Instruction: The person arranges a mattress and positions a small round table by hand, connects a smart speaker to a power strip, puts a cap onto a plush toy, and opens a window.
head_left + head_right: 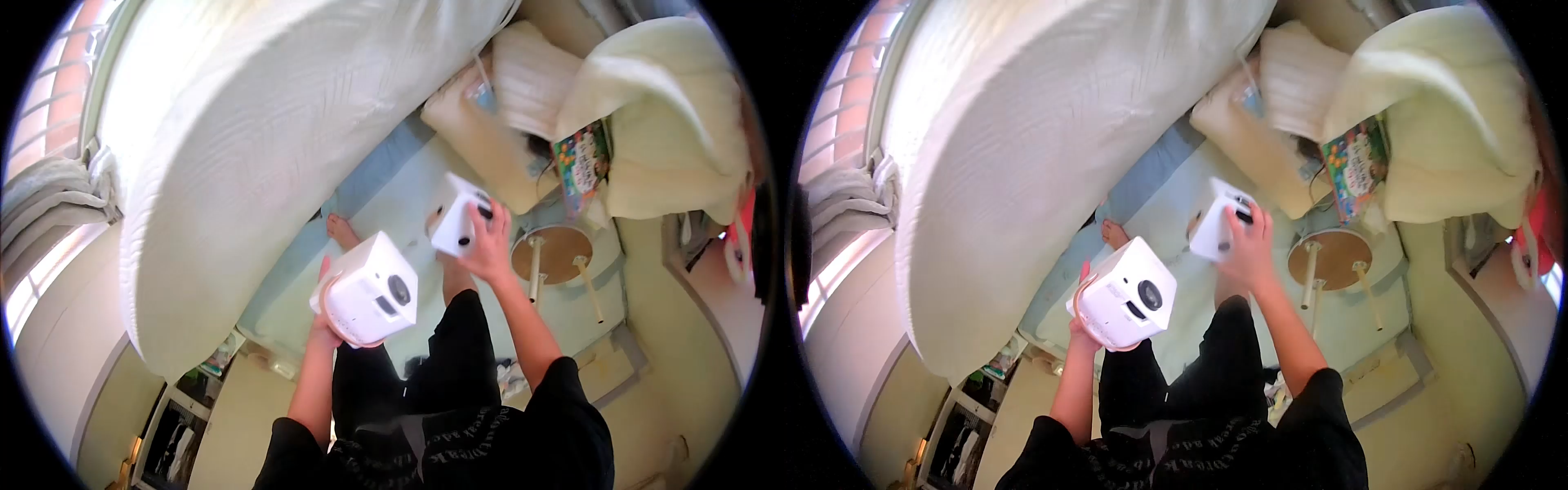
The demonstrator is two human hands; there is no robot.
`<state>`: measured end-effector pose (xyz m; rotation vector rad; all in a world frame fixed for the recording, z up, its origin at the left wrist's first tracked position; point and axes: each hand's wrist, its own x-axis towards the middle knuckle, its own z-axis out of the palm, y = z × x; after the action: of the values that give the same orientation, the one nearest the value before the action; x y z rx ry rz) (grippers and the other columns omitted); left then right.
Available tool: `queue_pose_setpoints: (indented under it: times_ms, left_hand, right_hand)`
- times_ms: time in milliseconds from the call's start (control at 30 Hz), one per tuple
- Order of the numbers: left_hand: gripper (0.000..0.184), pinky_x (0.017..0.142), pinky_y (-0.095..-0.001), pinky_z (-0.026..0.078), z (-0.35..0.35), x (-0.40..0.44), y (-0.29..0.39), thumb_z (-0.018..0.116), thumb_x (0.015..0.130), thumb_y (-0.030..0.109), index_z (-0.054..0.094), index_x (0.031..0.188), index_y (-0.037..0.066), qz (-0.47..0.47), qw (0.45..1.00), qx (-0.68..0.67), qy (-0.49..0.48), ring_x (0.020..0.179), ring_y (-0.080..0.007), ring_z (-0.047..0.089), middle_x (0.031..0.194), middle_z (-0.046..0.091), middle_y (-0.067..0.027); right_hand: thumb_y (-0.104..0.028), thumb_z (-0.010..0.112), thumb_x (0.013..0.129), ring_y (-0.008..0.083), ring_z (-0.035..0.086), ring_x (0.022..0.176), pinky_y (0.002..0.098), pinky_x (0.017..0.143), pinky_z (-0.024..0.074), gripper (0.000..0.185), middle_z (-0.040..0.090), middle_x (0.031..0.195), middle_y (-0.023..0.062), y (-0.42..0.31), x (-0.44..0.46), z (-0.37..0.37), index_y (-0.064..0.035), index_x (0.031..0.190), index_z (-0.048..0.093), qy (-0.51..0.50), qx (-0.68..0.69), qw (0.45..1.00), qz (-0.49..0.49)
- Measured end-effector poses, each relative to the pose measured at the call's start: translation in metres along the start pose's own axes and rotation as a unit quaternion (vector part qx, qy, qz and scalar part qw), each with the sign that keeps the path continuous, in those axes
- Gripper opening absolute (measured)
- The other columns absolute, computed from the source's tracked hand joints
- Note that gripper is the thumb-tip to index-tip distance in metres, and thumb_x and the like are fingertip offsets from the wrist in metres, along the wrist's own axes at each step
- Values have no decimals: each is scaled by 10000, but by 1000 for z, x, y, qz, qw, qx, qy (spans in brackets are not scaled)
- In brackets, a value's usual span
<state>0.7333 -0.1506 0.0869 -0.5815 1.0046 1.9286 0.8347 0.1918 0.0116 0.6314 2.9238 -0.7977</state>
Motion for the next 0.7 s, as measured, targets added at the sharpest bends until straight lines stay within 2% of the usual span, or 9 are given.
queue_pose_setpoints:
  times_ms: [100,133,233,267,400,500,533,633,700]
  left_hand:
    - [1120,1143,-514,453,33,-33,10,769,790,470,122,1666,207,35,999,-27,-9,1408,-360,483,1581,420,-160]
    - [888,1110,-532,480,45,-43,13,604,930,483,177,1657,205,73,996,-33,-28,1395,-369,493,1577,424,-157]
    - [1049,1047,-548,540,75,-74,24,787,710,662,354,1555,215,102,988,-51,105,1318,-364,556,1494,494,-135]
    - [948,1021,-560,554,84,-84,28,781,737,645,397,1502,237,131,983,-58,113,1326,-361,540,1490,482,-110]
    - [956,1004,-597,549,117,-126,36,777,749,676,357,1516,290,204,967,-109,106,1359,-352,489,1512,431,-72]
    - [594,1046,-524,525,151,-160,52,476,1007,521,410,1514,217,292,941,-139,94,1332,-345,536,1487,493,-91]
    - [585,1062,-512,517,153,-169,55,467,1014,510,410,1516,213,309,934,-137,115,1336,-332,537,1484,501,-92]
    - [969,1067,-590,516,159,-198,67,758,748,711,335,1523,313,302,936,-116,140,1405,-358,451,1538,405,-62]
    - [945,1086,-594,501,166,-216,73,731,761,722,335,1521,324,333,922,-129,149,1408,-343,451,1543,406,-44]
  right_hand:
    - [-186,858,451,516,323,1373,599,1129,352,1093,323,1527,253,-17,-27,-70,-176,1485,503,2,-13,998,-55]
    - [-186,853,451,511,325,1374,597,1127,355,1080,322,1530,249,-25,-33,-95,-178,1476,516,4,-14,997,-70]
    - [-192,848,456,511,327,1375,597,1125,356,1069,329,1524,245,-49,-47,-155,-178,1473,516,-2,19,997,-76]
    - [-200,890,444,523,323,1367,592,1118,359,1077,321,1539,245,-54,-53,-171,-192,1463,541,-9,24,997,-75]
    - [-213,856,442,500,332,1371,601,1123,334,1127,337,1517,255,-76,-61,-220,-159,1499,469,-5,26,993,-113]
    - [-228,861,435,501,332,1372,599,1129,322,1143,340,1516,259,-100,-61,-254,-147,1503,461,-20,37,990,-136]
    - [-240,864,427,500,332,1373,599,1138,305,1156,339,1516,261,-107,-62,-262,-136,1505,457,-14,40,988,-151]
    - [-230,882,422,499,312,1371,585,1134,316,1149,317,1523,255,-124,-58,-282,-155,1495,479,-22,58,983,-174]
    - [-233,876,426,496,311,1372,584,1140,307,1147,323,1519,259,-139,-56,-292,-147,1497,476,-29,53,980,-191]
